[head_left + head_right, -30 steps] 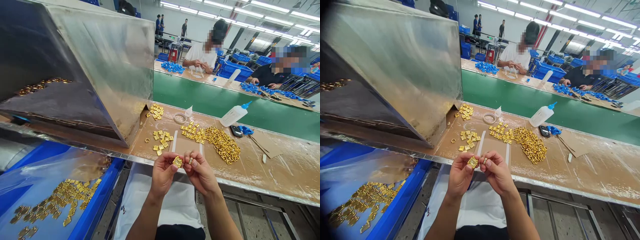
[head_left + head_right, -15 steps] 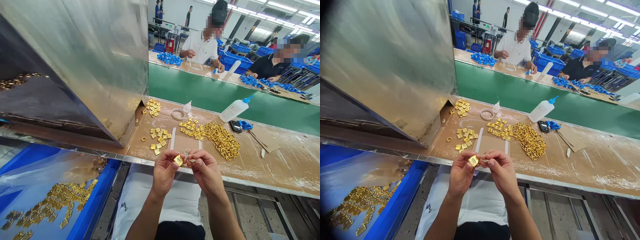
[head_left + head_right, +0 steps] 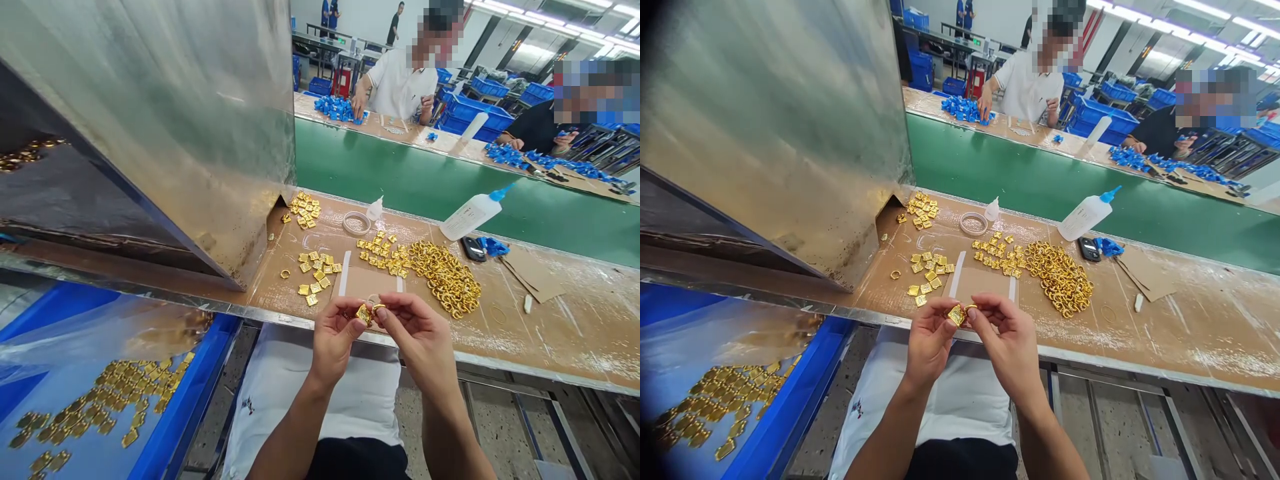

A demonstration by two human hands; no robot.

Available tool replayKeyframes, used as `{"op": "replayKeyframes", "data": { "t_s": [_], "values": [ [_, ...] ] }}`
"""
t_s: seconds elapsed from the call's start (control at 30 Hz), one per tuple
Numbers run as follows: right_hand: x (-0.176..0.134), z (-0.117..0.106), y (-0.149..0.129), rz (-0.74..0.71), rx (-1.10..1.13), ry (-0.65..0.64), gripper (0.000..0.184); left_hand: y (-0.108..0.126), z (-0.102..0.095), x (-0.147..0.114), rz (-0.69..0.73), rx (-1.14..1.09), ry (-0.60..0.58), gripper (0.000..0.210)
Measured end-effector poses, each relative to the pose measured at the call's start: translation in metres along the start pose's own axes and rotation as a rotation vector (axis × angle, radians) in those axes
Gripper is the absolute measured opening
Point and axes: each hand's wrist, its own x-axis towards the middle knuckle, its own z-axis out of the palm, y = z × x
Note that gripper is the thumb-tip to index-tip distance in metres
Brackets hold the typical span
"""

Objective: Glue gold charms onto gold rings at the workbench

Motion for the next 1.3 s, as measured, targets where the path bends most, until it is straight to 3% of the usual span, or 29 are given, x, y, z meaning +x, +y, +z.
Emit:
{"op": "replayKeyframes", "data": {
  "t_s": [0.17, 0.3, 0.57, 0.9, 1.3],
  "values": [
    [-0.005, 0.004, -0.007, -0.165, -0.210, -0.007, 0.007, 0.002, 0.002, -0.002, 0.002, 0.000, 0.006, 0.034],
    [-0.005, 0.008, -0.011, -0.266, -0.313, -0.007, 0.007, 0.004, 0.000, -0.004, 0.048, 0.014, 0.004, 0.029],
    [-0.003, 0.008, -0.012, -0.246, -0.300, -0.064, 0.006, 0.009, 0.004, -0.002, 0.181, 0.083, 0.018, 0.024],
    [-0.010, 0.016, -0.005, -0.328, -0.408, 0.009, 0.011, 0.005, 0.002, -0.003, 0.243, 0.136, 0.089, 0.025],
    [-0.007, 0.021, 0.001, -0.365, -0.366, -0.063, 0.025, 0.004, -0.006, -0.001, 0.103, 0.069, 0.215, 0.040]
  ]
}}
